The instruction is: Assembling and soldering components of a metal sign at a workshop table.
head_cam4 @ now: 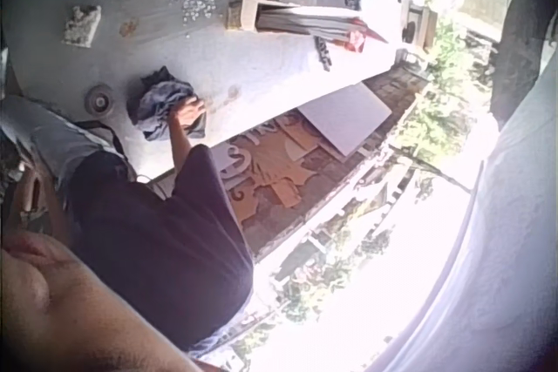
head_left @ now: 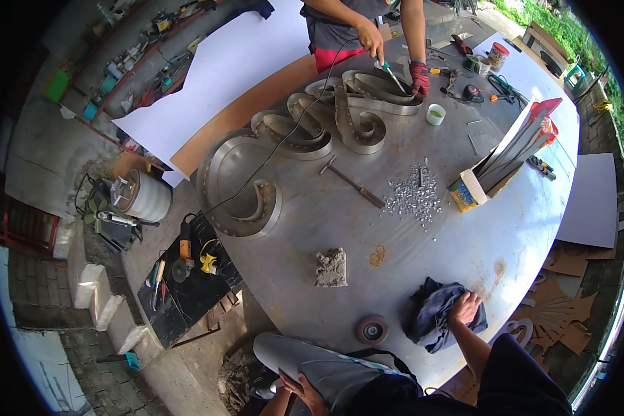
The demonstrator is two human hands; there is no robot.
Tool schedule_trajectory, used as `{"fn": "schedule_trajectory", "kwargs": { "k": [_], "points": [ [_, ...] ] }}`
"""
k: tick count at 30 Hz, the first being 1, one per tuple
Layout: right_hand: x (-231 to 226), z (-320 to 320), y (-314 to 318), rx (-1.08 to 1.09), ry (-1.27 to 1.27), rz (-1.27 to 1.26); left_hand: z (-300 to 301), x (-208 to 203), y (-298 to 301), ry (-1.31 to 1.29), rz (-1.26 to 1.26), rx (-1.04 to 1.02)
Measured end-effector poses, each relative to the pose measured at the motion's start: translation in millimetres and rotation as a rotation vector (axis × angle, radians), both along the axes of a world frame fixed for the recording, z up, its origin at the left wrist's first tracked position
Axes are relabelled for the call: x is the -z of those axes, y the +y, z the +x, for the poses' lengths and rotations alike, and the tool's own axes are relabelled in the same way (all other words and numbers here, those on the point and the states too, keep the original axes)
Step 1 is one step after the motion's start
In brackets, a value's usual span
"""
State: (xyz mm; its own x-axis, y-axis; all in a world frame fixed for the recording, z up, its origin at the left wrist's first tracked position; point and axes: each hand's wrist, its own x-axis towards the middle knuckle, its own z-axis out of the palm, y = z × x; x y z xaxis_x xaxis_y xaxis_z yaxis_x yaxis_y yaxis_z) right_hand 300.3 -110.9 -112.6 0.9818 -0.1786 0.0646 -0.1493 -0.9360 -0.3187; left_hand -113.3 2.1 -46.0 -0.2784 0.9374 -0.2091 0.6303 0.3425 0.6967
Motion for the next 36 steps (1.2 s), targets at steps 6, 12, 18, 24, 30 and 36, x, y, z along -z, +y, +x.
{"fn": "schedule_trajectory", "kwargs": {
  "k": [6,12,18,24,30,36],
  "points": [
    [-2,5,-10,0.023,-0.003,-0.014,-22,38,-47,-0.386,0.004,-0.098],
    [-1,-5,4,-0.012,0.004,-0.030,-73,75,-77,-0.755,-0.086,-0.233],
    [-10,-1,3,0.045,-0.009,-0.029,-45,96,-76,-0.846,-0.092,-0.244],
    [-15,-6,11,0.049,-0.016,-0.018,-33,78,-58,-0.864,-0.109,-0.399],
    [-13,-3,4,0.070,-0.022,0.000,-27,81,-49,-0.825,-0.113,-0.381],
    [-12,-7,5,0.060,-0.023,0.013,-28,72,-48,-0.932,-0.122,-0.442]
  ]
}}
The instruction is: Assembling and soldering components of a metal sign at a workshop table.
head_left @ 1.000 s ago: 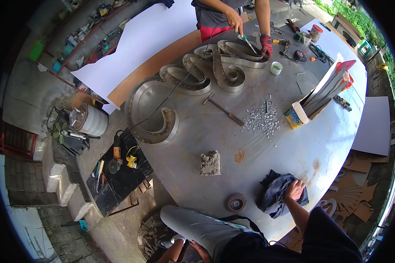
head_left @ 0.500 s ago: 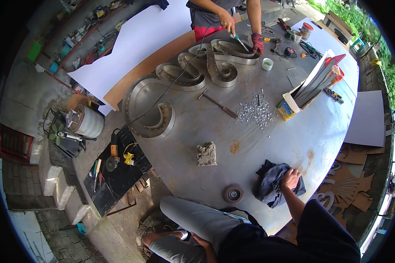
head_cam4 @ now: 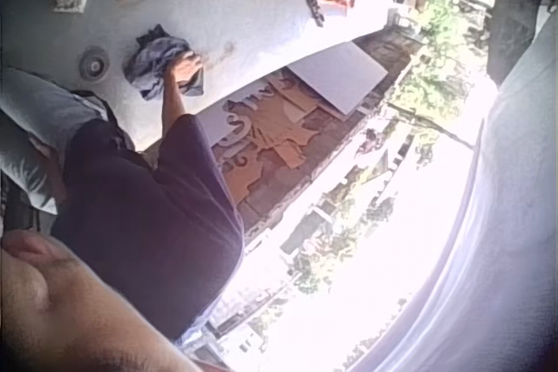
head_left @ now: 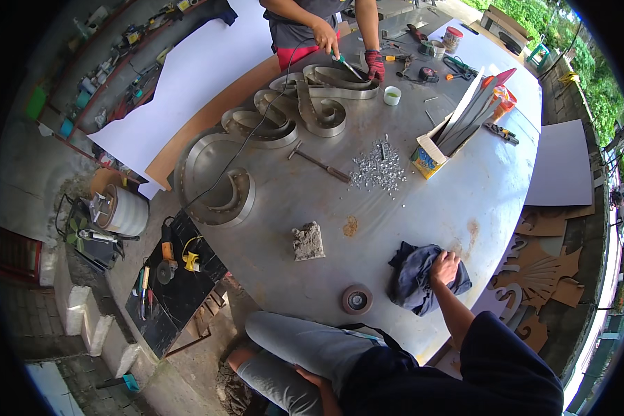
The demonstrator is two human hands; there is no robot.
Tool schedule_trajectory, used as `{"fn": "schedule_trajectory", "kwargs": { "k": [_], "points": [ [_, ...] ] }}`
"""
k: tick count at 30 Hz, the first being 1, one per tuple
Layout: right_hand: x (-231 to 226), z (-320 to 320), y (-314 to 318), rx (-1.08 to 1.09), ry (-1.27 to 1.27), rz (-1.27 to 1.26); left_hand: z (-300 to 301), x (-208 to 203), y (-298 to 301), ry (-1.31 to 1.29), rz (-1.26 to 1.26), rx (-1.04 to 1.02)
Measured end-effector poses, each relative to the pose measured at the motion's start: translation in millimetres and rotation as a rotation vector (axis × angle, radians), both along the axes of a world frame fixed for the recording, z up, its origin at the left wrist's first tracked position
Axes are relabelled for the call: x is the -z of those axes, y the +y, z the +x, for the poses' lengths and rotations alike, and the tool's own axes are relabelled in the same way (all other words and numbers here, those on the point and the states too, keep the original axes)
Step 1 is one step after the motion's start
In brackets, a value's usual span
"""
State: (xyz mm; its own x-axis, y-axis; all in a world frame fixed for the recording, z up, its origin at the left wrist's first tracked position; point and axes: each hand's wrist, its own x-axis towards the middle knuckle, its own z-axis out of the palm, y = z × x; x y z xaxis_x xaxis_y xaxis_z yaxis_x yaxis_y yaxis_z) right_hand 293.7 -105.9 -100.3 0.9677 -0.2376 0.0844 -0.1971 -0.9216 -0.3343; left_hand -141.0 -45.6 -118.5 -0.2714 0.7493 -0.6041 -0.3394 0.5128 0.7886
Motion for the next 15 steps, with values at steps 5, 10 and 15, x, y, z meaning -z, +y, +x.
{"fn": "schedule_trajectory", "kwargs": {
  "k": [5,10,15],
  "points": [
    [10,4,-3,0.009,-0.025,-0.018,8,-14,3,-0.014,-0.016,-0.016],
    [15,10,-12,0.029,-0.024,-0.037,20,-22,8,0.036,-0.020,0.077],
    [-4,-4,16,-0.026,0.013,0.015,-49,51,-10,-1.768,0.185,-0.350]
  ]
}}
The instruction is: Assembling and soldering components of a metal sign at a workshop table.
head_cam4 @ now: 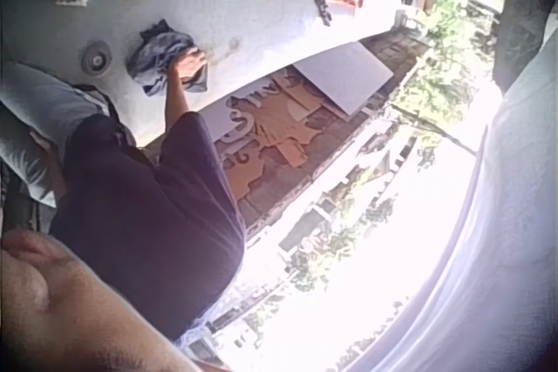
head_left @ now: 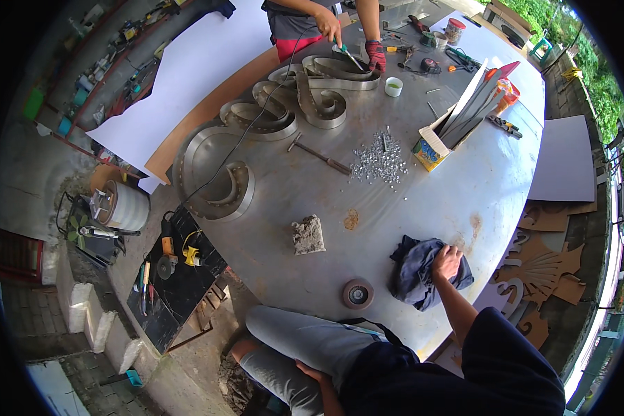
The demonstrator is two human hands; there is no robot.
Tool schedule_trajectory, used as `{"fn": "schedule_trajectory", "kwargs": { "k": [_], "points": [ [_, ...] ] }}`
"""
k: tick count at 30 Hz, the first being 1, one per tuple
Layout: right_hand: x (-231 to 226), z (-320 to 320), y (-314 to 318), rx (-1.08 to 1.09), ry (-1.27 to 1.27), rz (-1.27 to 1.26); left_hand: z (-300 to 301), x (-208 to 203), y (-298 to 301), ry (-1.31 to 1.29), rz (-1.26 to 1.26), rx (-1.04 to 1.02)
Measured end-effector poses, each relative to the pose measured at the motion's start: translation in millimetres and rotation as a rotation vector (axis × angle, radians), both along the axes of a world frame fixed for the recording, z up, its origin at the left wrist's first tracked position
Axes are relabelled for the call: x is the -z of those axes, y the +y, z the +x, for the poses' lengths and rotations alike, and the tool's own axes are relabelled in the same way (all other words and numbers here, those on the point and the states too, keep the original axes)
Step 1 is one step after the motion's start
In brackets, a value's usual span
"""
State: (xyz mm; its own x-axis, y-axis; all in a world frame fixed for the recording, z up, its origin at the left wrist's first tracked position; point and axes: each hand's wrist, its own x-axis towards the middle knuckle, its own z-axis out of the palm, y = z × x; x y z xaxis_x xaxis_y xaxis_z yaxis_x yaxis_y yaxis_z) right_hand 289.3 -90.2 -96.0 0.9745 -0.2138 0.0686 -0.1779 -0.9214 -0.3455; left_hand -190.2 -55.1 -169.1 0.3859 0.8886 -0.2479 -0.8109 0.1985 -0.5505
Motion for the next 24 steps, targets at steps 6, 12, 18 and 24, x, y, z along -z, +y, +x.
{"fn": "schedule_trajectory", "kwargs": {
  "k": [6,12,18,24],
  "points": [
    [8,8,-20,0.041,0.007,-0.026,64,-71,13,1.857,-0.195,0.387],
    [-1,5,-13,0.028,0.020,-0.032,58,-61,13,1.882,-0.188,0.316],
    [5,8,-16,0.029,0.017,-0.055,54,-59,13,1.974,-0.169,0.385],
    [6,8,-15,0.037,0.006,-0.040,47,-50,10,1.948,-0.146,0.384]
  ]
}}
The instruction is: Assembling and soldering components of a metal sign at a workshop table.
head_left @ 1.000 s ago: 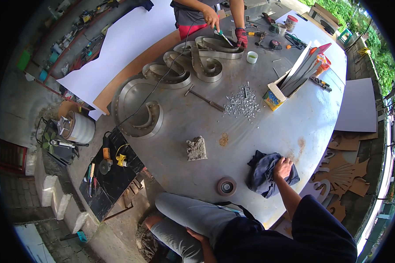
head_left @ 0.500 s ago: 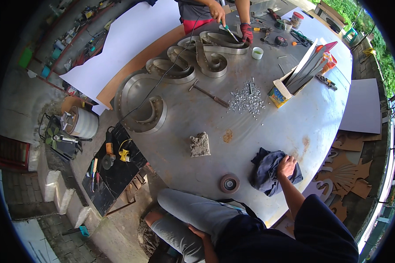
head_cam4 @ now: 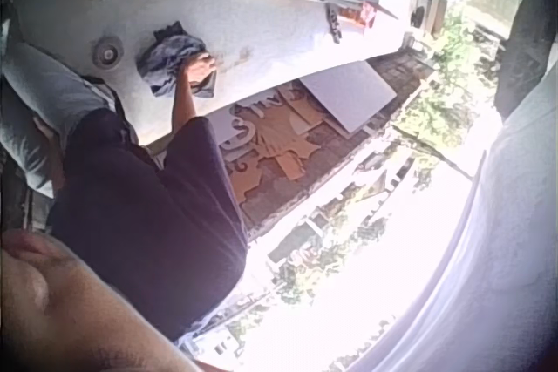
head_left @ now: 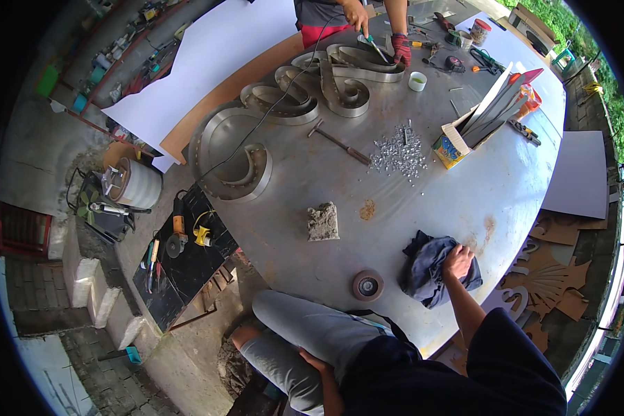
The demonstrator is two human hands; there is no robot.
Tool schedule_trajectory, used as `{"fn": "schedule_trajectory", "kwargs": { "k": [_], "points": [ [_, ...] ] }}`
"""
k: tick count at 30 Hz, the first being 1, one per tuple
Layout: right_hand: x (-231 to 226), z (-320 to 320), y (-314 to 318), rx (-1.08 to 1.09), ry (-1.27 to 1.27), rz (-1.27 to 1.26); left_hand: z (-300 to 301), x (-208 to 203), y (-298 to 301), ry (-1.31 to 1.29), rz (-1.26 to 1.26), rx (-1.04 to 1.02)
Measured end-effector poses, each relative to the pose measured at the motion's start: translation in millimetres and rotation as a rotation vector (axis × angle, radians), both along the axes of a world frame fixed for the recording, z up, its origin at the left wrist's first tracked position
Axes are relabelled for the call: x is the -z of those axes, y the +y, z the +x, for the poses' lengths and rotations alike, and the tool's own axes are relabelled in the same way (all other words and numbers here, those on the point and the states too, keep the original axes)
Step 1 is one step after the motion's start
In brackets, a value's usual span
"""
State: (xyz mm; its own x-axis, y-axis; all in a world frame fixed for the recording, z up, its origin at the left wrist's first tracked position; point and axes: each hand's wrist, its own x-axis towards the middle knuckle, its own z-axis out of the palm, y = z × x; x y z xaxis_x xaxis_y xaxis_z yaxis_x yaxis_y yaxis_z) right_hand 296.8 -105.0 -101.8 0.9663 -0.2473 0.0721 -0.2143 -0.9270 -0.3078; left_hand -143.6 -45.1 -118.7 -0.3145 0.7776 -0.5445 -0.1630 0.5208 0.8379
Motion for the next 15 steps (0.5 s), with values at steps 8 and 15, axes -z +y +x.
{"fn": "schedule_trajectory", "kwargs": {
  "k": [8,15],
  "points": [
    [0,0,-1,0.003,0.006,-0.007,-1,9,0,0.003,0.009,-0.046],
    [-2,-1,2,0.010,0.011,-0.003,-8,14,-3,0.002,0.050,0.014]
  ]
}}
